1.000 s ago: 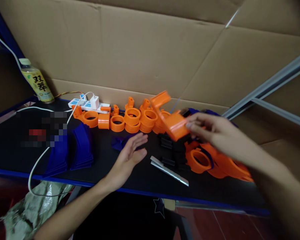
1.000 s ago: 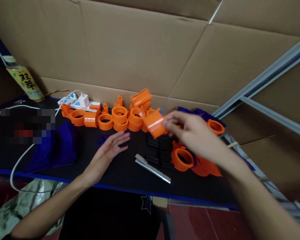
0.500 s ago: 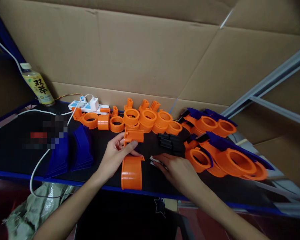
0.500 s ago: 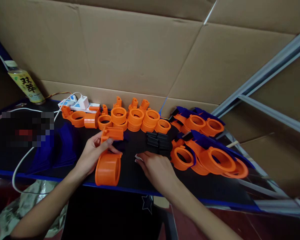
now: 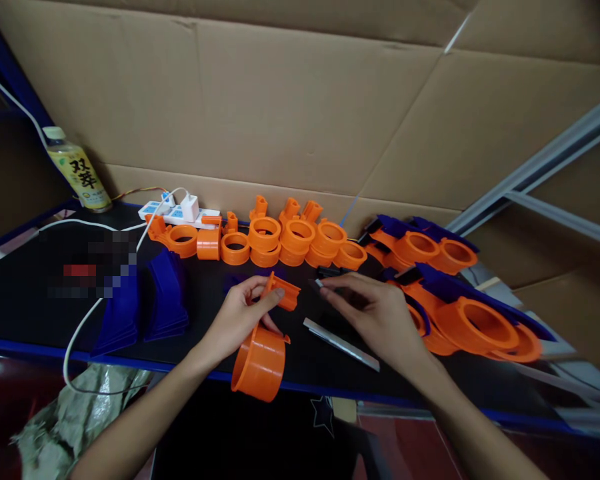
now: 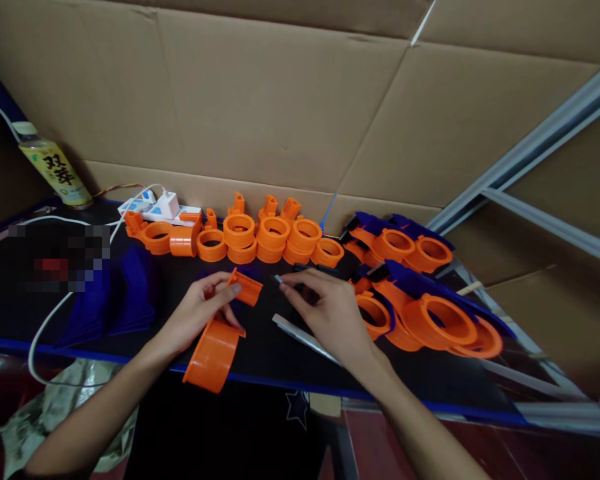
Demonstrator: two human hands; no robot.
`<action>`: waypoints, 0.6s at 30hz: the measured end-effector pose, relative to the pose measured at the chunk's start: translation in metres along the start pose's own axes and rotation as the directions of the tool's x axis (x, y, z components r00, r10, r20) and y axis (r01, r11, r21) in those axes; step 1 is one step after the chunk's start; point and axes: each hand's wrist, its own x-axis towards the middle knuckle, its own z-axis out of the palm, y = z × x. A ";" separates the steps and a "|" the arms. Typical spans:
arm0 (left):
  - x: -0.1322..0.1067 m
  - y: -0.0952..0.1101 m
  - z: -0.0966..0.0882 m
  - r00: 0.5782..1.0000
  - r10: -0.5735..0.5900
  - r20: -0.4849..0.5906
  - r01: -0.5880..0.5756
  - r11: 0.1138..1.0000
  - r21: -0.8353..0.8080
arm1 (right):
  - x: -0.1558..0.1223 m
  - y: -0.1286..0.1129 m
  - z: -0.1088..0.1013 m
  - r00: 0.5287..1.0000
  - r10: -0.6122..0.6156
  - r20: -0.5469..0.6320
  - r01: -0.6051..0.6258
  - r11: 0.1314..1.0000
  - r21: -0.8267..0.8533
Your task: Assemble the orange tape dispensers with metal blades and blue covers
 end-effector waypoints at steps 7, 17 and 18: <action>-0.002 -0.006 0.005 0.993 0.015 0.120 -0.018 1.000 0.026 | 0.013 -0.015 0.001 0.983 -0.108 0.146 0.086 0.985 0.148; -0.003 -0.006 0.006 0.991 0.001 0.135 0.000 1.000 -0.004 | 0.011 -0.014 -0.004 0.979 -0.108 0.172 0.078 0.982 0.174; -0.004 -0.007 0.007 0.990 -0.003 0.140 0.005 1.000 -0.011 | 0.011 -0.014 -0.001 0.981 -0.099 0.166 0.071 0.983 0.171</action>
